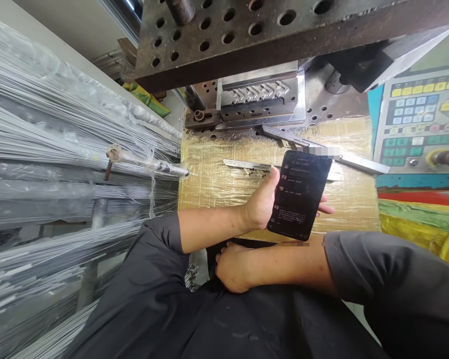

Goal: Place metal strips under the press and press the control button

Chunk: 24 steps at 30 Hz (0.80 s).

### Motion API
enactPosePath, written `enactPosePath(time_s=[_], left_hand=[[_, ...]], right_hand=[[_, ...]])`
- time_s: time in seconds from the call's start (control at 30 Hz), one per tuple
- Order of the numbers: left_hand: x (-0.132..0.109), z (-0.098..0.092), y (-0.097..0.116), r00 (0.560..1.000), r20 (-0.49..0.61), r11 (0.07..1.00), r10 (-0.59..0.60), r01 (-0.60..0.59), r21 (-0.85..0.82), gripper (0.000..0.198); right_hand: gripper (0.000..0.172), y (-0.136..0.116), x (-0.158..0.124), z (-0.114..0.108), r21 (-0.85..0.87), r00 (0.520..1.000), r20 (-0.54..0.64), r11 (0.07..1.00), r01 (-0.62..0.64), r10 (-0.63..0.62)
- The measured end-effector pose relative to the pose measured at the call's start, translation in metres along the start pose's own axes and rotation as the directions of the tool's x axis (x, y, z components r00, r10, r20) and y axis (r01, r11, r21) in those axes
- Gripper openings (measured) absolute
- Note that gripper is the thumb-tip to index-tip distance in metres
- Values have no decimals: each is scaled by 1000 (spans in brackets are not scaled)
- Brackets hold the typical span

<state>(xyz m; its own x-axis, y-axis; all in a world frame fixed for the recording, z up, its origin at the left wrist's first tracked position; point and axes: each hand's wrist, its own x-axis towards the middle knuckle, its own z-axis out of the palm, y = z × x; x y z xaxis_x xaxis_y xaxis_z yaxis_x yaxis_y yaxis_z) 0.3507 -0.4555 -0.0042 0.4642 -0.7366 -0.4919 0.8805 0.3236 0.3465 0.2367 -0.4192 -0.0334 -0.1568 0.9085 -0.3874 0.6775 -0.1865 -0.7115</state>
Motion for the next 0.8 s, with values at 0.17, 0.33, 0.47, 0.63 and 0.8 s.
enactPosePath(time_s=[0.17,0.33,0.47,0.63,0.8], left_hand=[[0,-2,-1,1000,22,999,14,-14,38,115],[0,-3,0,1000,24,999,6,-7,35,113],[-1,-1,0,1000,-7,1000,9,-9,-8,112],[-1,-2,-1,1000,16,1000,12,-13,26,113],[-1,-2,-1,999,39,997,38,-40,60,110]], right_hand=[[59,-2,-7,-7,-50,1000,24,999,-5,7],[52,-3,-16,-13,-68,999,44,998,4,-1],[51,-4,-16,-15,-41,1000,26,999,0,1],[48,-3,-13,-12,-18,1000,4,1000,-4,4],[53,-2,-16,-12,-55,1000,27,998,6,-5]])
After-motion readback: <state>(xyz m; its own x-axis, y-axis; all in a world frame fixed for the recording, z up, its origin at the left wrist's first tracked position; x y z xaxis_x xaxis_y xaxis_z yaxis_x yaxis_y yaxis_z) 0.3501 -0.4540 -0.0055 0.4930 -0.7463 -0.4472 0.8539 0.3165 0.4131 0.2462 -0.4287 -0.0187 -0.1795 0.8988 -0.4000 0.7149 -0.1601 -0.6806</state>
